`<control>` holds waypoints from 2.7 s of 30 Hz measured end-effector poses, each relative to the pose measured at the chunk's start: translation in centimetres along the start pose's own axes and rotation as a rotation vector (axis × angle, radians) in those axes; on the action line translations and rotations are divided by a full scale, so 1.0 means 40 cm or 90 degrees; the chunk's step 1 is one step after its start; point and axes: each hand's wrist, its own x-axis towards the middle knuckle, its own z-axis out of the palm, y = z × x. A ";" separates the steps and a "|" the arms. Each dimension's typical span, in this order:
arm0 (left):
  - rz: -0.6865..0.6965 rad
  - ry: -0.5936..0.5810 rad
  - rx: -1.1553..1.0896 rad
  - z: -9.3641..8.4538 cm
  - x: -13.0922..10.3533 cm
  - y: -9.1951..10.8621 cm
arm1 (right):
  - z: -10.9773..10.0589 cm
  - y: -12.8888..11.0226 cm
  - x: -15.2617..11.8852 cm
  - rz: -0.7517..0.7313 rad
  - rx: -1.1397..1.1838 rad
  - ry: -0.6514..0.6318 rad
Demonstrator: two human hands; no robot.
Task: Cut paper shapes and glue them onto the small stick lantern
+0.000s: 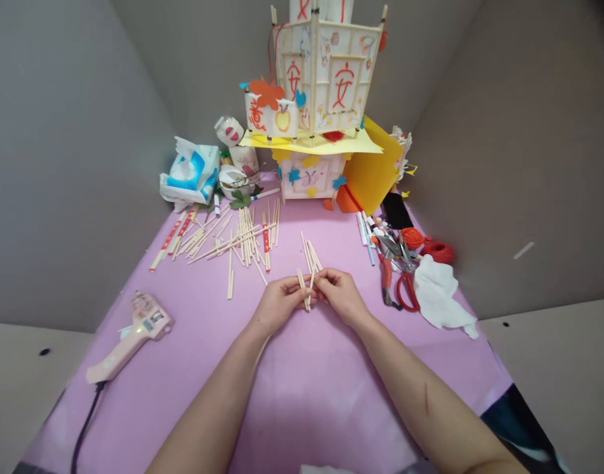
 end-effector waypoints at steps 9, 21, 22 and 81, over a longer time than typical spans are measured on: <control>-0.002 0.003 -0.021 -0.016 0.002 -0.001 | -0.002 0.003 -0.006 -0.064 -0.043 0.021; 0.145 0.076 0.188 0.005 0.005 -0.024 | 0.012 0.000 -0.013 -0.073 -0.026 0.033; 0.158 0.087 0.207 0.007 0.004 -0.025 | 0.012 -0.003 -0.014 -0.073 -0.035 0.035; 0.107 0.066 0.133 0.023 -0.003 -0.029 | -0.021 -0.008 -0.003 0.009 0.072 -0.034</control>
